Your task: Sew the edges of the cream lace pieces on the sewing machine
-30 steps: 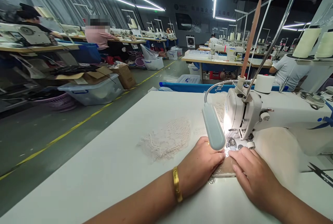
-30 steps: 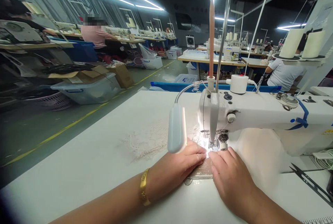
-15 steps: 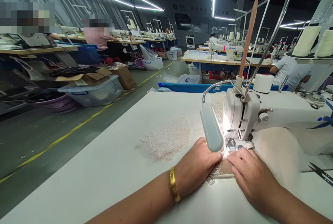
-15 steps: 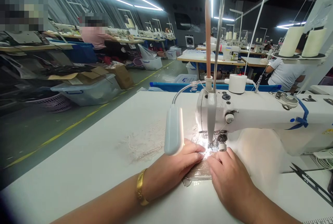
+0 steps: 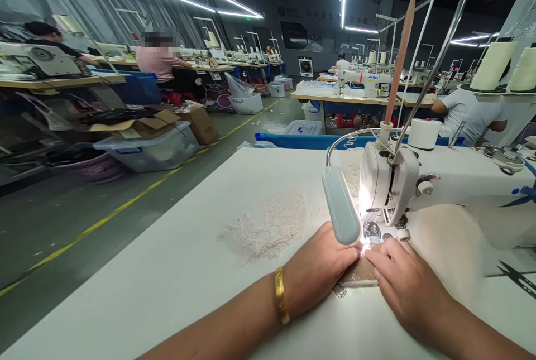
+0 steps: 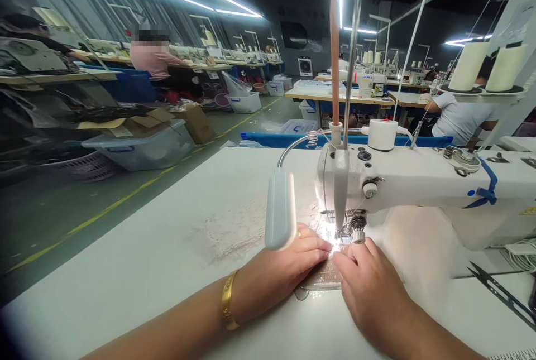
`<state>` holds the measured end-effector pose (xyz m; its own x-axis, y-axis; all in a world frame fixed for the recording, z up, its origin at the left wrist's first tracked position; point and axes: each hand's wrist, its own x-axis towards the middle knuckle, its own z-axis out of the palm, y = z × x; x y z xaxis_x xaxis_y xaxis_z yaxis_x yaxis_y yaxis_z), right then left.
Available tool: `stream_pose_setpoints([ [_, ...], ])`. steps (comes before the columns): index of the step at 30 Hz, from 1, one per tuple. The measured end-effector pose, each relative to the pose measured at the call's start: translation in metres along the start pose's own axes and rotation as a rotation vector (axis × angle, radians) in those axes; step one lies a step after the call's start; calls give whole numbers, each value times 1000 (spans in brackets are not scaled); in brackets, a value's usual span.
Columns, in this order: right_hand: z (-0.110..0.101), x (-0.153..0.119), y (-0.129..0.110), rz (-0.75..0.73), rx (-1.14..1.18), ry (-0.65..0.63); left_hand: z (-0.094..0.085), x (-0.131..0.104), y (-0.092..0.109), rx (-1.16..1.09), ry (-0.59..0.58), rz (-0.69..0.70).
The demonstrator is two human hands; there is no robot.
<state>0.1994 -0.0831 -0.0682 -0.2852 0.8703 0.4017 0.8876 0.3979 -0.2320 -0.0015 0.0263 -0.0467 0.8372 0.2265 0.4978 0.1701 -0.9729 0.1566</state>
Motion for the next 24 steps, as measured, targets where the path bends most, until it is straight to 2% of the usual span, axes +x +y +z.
stream_pose_setpoints([
  [5,2,1,1,-24,-1,27,-2,2,0,1,-1,27],
  [17,1,5,2,31,-8,-2,0,7,-2,21,-30,-4],
  [24,0,4,5,32,-20,8,0,16,-5,60,-5,-26],
])
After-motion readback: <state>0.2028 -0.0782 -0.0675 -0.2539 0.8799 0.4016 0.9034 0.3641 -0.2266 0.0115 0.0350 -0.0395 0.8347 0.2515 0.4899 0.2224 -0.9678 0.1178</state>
